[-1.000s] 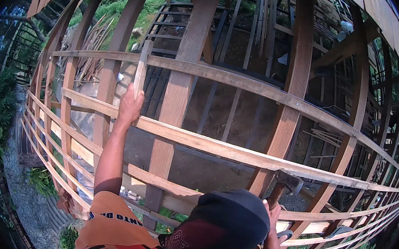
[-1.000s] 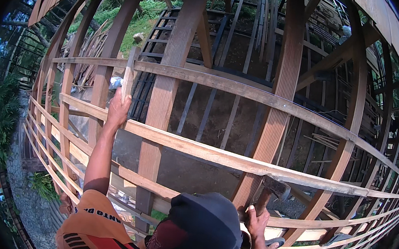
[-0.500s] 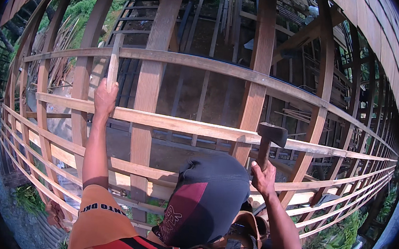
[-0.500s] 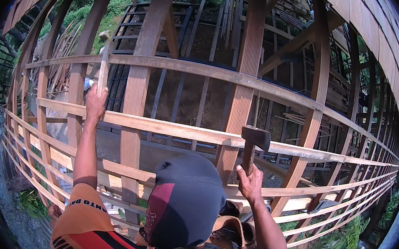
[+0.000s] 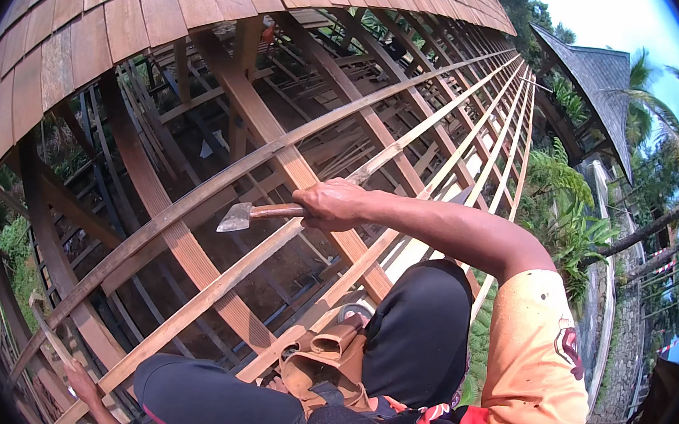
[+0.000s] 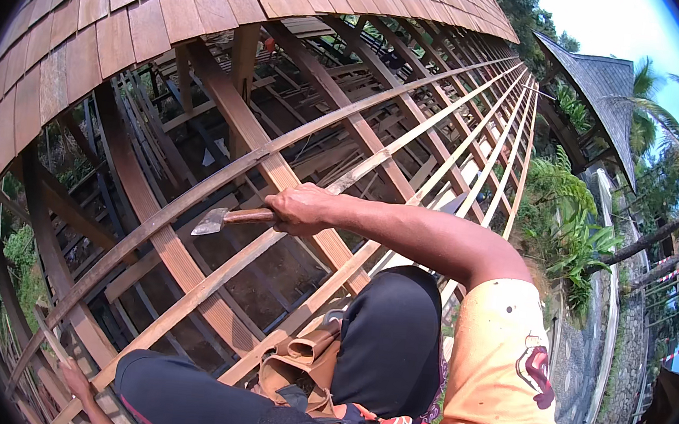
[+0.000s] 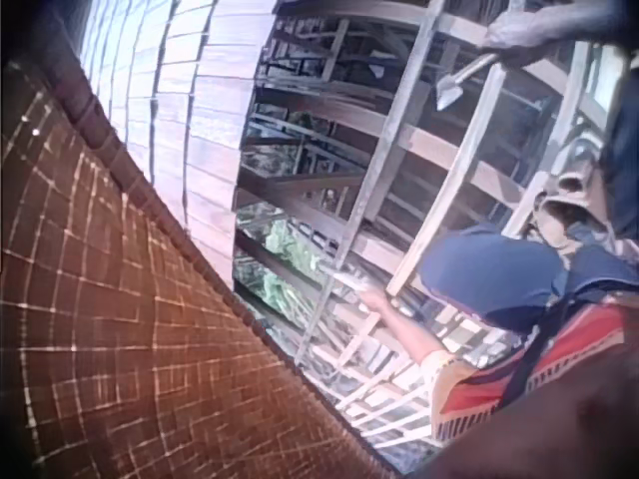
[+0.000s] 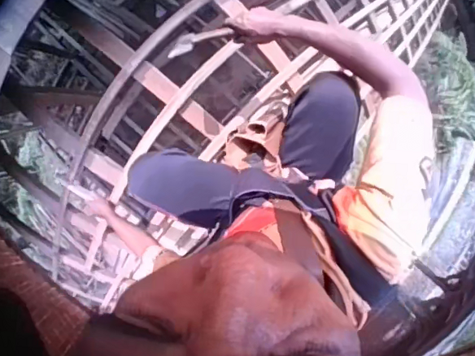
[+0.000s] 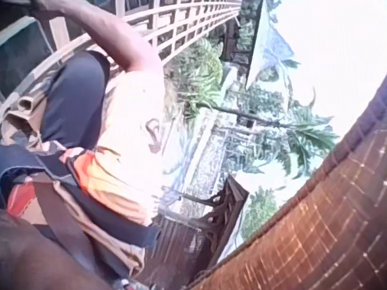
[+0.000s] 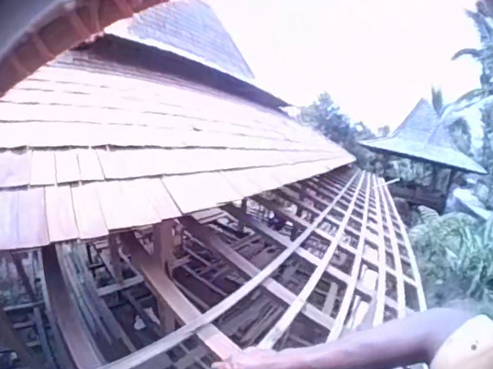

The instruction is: The person uses a hammer to secure wooden slats onto a roof framework, marking positions with a pencil and tapping the slats into alignment.

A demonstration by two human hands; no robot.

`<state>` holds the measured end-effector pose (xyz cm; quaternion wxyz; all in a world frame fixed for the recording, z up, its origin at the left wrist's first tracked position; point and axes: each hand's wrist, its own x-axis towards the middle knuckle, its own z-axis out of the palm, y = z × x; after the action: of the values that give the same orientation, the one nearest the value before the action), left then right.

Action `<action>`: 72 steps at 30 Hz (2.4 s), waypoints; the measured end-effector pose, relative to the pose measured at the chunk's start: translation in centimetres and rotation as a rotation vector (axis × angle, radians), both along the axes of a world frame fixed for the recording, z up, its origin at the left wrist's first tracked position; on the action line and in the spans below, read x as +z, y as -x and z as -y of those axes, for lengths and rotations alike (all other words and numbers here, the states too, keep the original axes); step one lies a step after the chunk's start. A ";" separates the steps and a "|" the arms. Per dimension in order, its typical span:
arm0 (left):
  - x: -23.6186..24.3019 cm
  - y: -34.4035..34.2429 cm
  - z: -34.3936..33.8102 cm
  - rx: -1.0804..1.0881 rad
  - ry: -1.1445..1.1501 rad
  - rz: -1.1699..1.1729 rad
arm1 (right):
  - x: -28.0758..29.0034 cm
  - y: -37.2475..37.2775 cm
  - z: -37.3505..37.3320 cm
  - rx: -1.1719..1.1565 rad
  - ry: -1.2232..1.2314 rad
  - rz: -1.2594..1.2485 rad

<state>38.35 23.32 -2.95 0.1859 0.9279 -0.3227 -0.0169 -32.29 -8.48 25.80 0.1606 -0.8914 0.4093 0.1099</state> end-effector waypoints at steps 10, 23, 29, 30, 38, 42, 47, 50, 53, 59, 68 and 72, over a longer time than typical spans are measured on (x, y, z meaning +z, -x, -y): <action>6.7 17.0 -9.7 -0.101 0.097 0.165 | -19.7 5.2 3.0 0.000 0.033 0.551; 20.0 41.1 -16.5 0.386 0.280 -0.099 | -22.3 0.6 1.1 -0.193 0.051 0.464; 37.0 49.0 -8.1 0.304 0.810 0.307 | -26.9 2.3 0.8 -0.152 0.262 0.579; 38.5 51.5 -6.8 0.149 0.755 0.353 | -26.7 2.1 0.8 -0.130 0.252 0.591; 28.7 63.8 2.1 -0.611 -0.422 -0.853 | -24.0 1.4 0.3 -0.180 0.094 0.614; 25.3 61.8 3.9 -0.446 -0.506 -0.708 | -23.8 1.2 0.4 -0.247 0.099 0.598; 18.9 61.8 0.4 -0.648 -0.465 -0.857 | -24.7 0.9 0.8 -0.279 0.067 0.592; 18.9 61.3 1.4 -0.457 -0.627 -0.830 | -23.6 1.0 0.5 -0.276 0.091 0.595; 16.1 61.5 0.9 -0.538 -0.589 -0.819 | -23.8 1.5 0.5 -0.282 0.096 0.594; 4.6 60.6 -3.4 -0.711 -0.333 -0.595 | -23.7 1.3 0.4 -0.320 0.103 0.589; -2.9 59.2 -5.0 -1.090 -0.871 -0.313 | -24.9 1.3 0.6 -0.278 0.117 0.592; -0.5 59.1 -3.4 -1.143 -0.948 -0.328 | -25.3 1.4 0.6 -0.279 0.140 0.543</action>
<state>-20.71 26.68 -3.47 -0.2249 0.5827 -0.6795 -0.3850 -33.69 -9.05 0.46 0.2158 -0.8323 0.4765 -0.1837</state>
